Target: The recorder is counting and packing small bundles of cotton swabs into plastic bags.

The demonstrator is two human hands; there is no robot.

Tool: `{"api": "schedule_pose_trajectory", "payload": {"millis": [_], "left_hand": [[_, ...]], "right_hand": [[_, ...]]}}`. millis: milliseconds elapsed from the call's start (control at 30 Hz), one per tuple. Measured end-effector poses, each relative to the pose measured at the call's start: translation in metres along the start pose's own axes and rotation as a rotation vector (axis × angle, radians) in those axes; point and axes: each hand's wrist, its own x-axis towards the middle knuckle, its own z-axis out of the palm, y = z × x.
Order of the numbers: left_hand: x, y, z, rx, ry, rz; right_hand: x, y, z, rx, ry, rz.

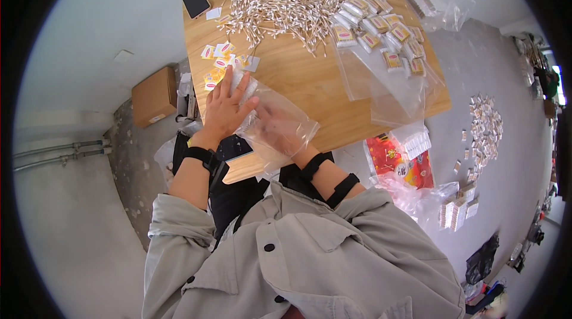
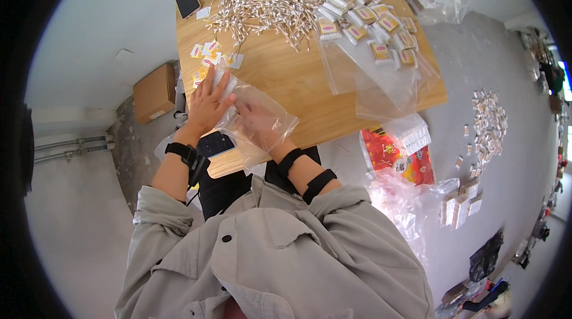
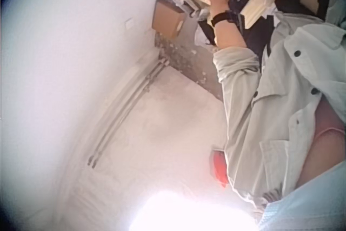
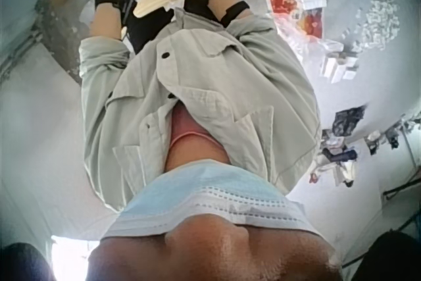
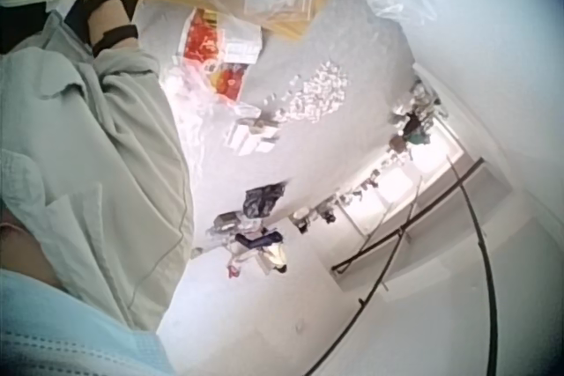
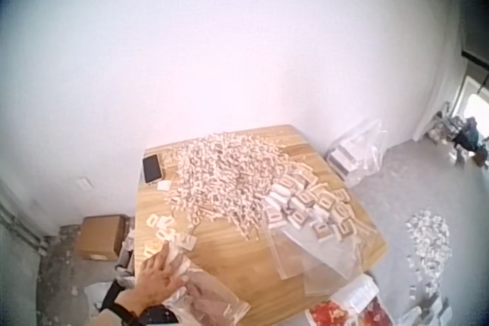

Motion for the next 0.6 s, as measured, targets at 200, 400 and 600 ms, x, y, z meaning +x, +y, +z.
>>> {"api": "schedule_pose_trajectory", "payload": {"millis": [200,400,600], "left_hand": [[0.001,0.003,-0.009,-0.021,-0.117,-0.022],[-0.016,0.005,-0.01,-0.013,0.017,0.04],[-0.017,0.015,0.008,0.078,0.126,-0.085]], "right_hand": [[0.013,0.029,0.017,0.17,0.048,0.053],[0.007,0.027,0.021,-0.157,0.122,-0.06],[0.015,0.046,0.035,0.493,0.15,-0.005]]}}
